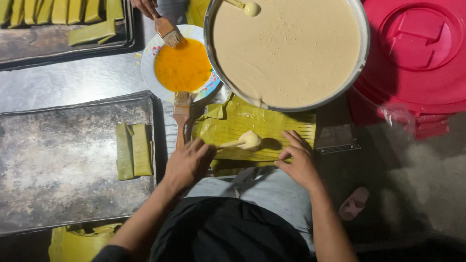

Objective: The person scoops a beige batter onto a banana leaf, folds the leaf to enclose the batter, and places the wrapped packet onto a metal tray. The person repeats this process multiple times, arranging the finished packets in rows on the tray.

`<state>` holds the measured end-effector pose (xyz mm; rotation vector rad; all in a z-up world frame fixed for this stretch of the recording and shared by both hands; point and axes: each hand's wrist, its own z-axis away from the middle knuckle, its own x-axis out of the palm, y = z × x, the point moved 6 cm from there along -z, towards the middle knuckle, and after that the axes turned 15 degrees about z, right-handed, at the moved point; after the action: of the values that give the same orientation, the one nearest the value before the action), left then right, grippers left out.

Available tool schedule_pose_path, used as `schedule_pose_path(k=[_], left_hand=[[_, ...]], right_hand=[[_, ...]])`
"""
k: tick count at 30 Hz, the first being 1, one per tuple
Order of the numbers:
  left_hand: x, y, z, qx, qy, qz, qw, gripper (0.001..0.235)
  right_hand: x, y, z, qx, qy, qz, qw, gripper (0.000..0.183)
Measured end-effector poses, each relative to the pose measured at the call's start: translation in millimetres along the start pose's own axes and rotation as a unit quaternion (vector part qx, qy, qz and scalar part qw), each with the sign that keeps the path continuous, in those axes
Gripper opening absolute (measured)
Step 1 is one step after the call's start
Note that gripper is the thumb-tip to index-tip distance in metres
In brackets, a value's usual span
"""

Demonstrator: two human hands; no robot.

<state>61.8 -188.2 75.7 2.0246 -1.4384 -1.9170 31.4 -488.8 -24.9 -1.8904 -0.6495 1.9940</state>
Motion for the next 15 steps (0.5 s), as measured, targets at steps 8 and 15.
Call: schedule_pose_path(k=[8, 15], left_hand=[[-17, 13, -20, -0.034, 0.196, 0.044, 0.979, 0.011], [-23, 44, -98, 0.052, 0.129, -0.025, 0.99, 0.03]], right_hand=[[-3, -4, -2, -0.01, -0.009, 0.021, 1.0, 0.017], [1, 4, 9, 0.071, -0.088, -0.005, 0.994, 0.014]])
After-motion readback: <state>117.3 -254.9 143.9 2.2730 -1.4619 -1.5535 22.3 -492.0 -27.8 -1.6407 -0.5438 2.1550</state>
